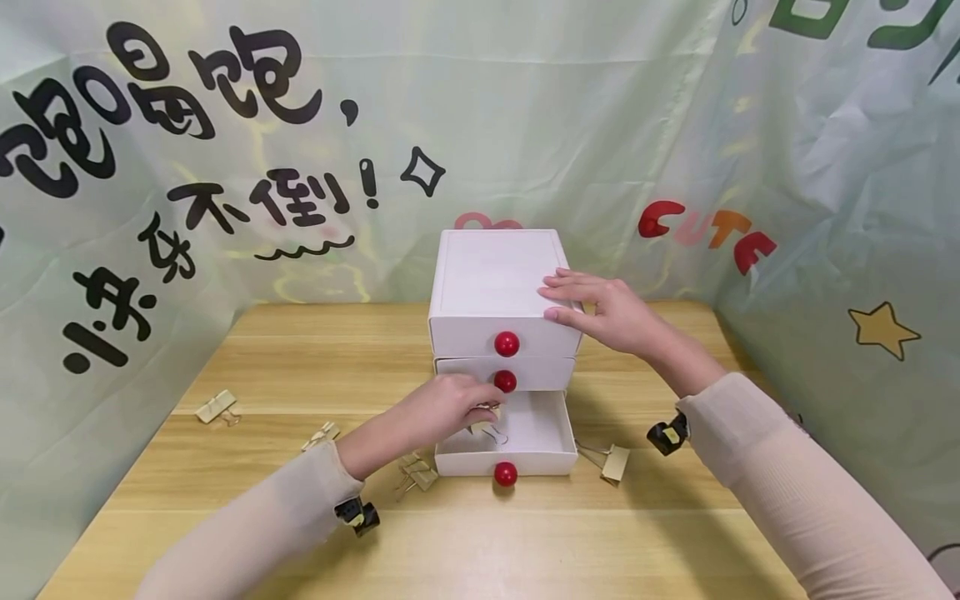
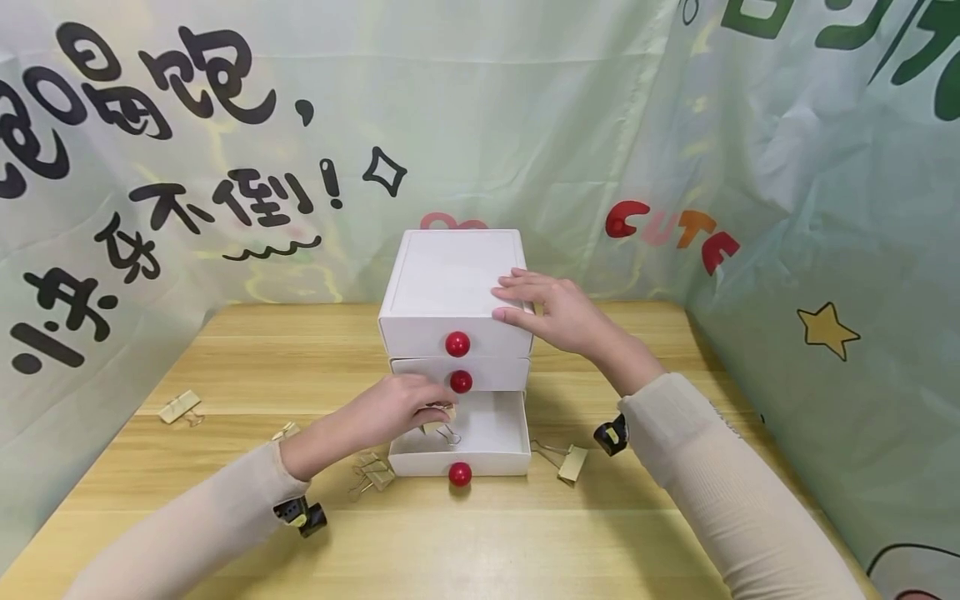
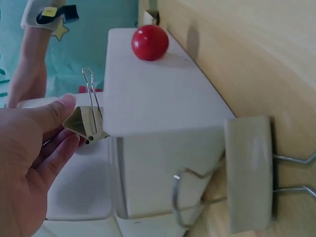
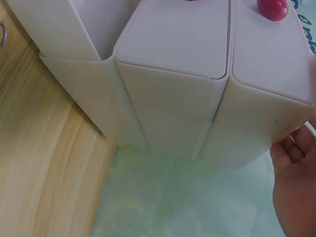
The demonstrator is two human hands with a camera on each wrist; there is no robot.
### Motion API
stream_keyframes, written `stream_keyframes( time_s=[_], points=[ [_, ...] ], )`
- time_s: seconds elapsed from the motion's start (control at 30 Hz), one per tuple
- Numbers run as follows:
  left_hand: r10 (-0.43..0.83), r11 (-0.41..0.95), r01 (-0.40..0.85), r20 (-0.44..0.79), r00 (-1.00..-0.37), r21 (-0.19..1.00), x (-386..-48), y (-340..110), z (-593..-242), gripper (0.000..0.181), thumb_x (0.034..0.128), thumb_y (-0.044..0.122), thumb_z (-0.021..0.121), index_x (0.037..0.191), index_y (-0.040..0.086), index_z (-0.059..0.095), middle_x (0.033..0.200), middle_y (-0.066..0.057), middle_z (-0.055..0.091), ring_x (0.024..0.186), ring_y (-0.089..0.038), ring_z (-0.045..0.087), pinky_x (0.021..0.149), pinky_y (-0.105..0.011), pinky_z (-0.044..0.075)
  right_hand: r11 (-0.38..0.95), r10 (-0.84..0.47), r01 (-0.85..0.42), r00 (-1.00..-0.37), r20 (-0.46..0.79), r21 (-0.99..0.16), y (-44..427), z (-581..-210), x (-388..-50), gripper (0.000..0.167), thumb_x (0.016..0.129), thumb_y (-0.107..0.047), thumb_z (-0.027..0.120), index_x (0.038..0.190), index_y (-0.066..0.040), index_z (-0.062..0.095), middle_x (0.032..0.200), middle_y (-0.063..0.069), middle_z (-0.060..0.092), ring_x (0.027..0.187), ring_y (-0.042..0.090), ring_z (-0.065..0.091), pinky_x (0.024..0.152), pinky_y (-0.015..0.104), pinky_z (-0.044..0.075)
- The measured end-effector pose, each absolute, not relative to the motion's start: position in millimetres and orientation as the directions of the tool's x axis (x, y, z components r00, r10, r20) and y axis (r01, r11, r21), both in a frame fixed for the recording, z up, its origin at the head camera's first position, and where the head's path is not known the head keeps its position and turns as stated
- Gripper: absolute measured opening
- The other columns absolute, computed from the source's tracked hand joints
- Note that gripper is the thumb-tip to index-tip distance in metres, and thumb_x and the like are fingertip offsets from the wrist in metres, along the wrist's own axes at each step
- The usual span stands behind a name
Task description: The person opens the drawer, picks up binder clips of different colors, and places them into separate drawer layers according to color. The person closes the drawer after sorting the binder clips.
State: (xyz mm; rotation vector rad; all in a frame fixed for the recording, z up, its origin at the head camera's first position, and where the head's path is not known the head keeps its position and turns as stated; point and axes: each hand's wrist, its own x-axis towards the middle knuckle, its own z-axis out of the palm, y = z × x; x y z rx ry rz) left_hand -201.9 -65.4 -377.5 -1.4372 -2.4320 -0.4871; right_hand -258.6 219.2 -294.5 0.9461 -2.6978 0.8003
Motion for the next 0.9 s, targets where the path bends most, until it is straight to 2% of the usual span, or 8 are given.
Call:
stream_keyframes(
  time_s=[0.23,0.47,0.67,0.9],
  points=[
    [0.819,0.434,0.896,0.372,-0.437,0.096,-213,-64,-392,0.008,0.088,0.012,0.073,0.095,0.014,0.07,0.079,0.006,0.066,0.068,-0.008,0.058,0.066,-0.017,0.05,0.653,-0.526,-0.618,-0.786,0.325,-0.437,219,-293,-257,0.047,0.092,-0.044,0.065,0.132,-0.018,0.064,0.141,-0.002,0.054,0.14,0.019,0.037,0.112,0.052,0.031],
    [0.841,0.447,0.893,0.315,-0.439,0.052,-215,-62,-403,0.006,0.089,0.012,0.071,0.092,0.017,0.07,0.078,0.008,0.067,0.066,-0.006,0.058,0.063,-0.018,0.05,0.651,-0.527,-0.622,-0.783,0.331,-0.436,218,-293,-257,0.047,0.092,-0.044,0.065,0.132,-0.018,0.064,0.141,-0.001,0.054,0.139,0.02,0.037,0.111,0.053,0.031],
    [0.851,0.435,0.896,0.286,-0.441,0.088,-214,-66,-405,0.007,0.089,0.016,0.073,0.095,0.014,0.071,0.084,0.007,0.07,0.072,-0.007,0.063,0.069,-0.021,0.052,0.654,-0.517,-0.615,-0.788,0.333,-0.44,218,-294,-257,0.046,0.091,-0.044,0.067,0.131,-0.019,0.065,0.14,-0.003,0.054,0.139,0.017,0.038,0.112,0.051,0.031],
    [0.839,0.425,0.901,0.335,-0.428,0.088,-205,-81,-401,0.016,0.091,0.024,0.071,0.1,0.012,0.071,0.094,0.004,0.071,0.085,-0.012,0.066,0.077,-0.028,0.055,0.653,-0.52,-0.616,-0.788,0.329,-0.441,218,-294,-258,0.047,0.092,-0.044,0.066,0.131,-0.019,0.065,0.141,-0.003,0.054,0.14,0.018,0.037,0.112,0.052,0.031]
  ],
)
